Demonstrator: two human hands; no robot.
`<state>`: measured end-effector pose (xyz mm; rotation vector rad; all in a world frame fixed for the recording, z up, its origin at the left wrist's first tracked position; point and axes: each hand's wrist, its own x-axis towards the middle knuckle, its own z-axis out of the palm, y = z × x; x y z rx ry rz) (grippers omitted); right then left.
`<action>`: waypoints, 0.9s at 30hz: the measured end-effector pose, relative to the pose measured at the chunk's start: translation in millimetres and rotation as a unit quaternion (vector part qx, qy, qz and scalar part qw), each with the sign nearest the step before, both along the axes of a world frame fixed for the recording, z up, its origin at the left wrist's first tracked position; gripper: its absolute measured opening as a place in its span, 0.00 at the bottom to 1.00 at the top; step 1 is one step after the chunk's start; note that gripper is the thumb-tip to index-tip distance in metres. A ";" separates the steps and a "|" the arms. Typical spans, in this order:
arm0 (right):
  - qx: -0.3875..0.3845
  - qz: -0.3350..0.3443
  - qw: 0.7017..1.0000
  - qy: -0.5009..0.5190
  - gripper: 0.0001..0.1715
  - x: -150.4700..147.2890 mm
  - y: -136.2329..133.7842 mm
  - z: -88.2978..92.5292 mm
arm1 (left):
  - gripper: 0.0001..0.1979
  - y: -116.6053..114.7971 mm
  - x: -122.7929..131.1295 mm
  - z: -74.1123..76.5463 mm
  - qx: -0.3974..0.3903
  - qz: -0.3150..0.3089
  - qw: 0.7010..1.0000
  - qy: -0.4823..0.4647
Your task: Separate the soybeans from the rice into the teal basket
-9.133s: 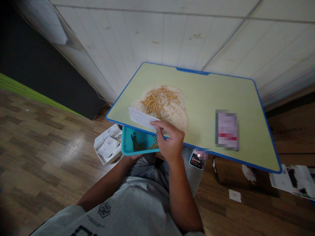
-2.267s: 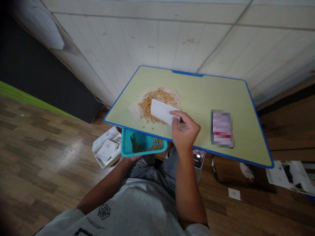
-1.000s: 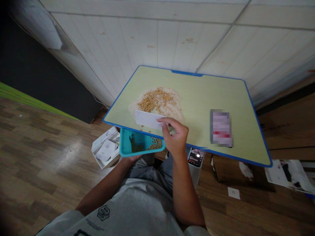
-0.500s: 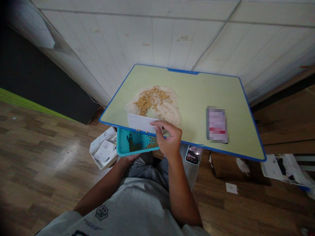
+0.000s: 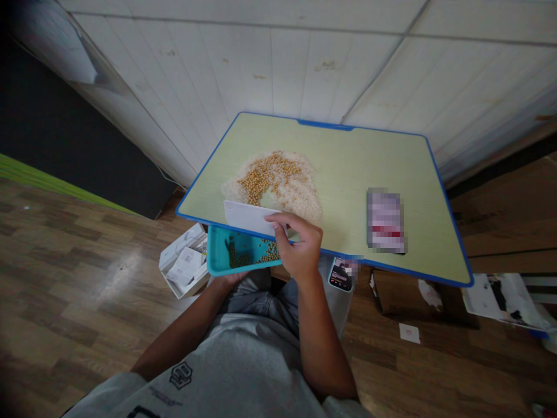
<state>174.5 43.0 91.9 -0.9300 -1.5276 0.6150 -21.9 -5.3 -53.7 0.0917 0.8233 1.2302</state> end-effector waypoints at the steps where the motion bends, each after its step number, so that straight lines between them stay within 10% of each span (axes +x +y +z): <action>1: 0.001 -0.002 1.000 -0.001 0.10 0.1 0.3 0.0 | 0.44 0.2 0.0 0.3 -0.007 0.000 1.000 0.004; 27: -0.002 -0.068 0.998 0.008 0.07 8.7 6.0 -1.2 | 0.46 1.6 9.4 40.0 0.042 0.004 0.998 -0.045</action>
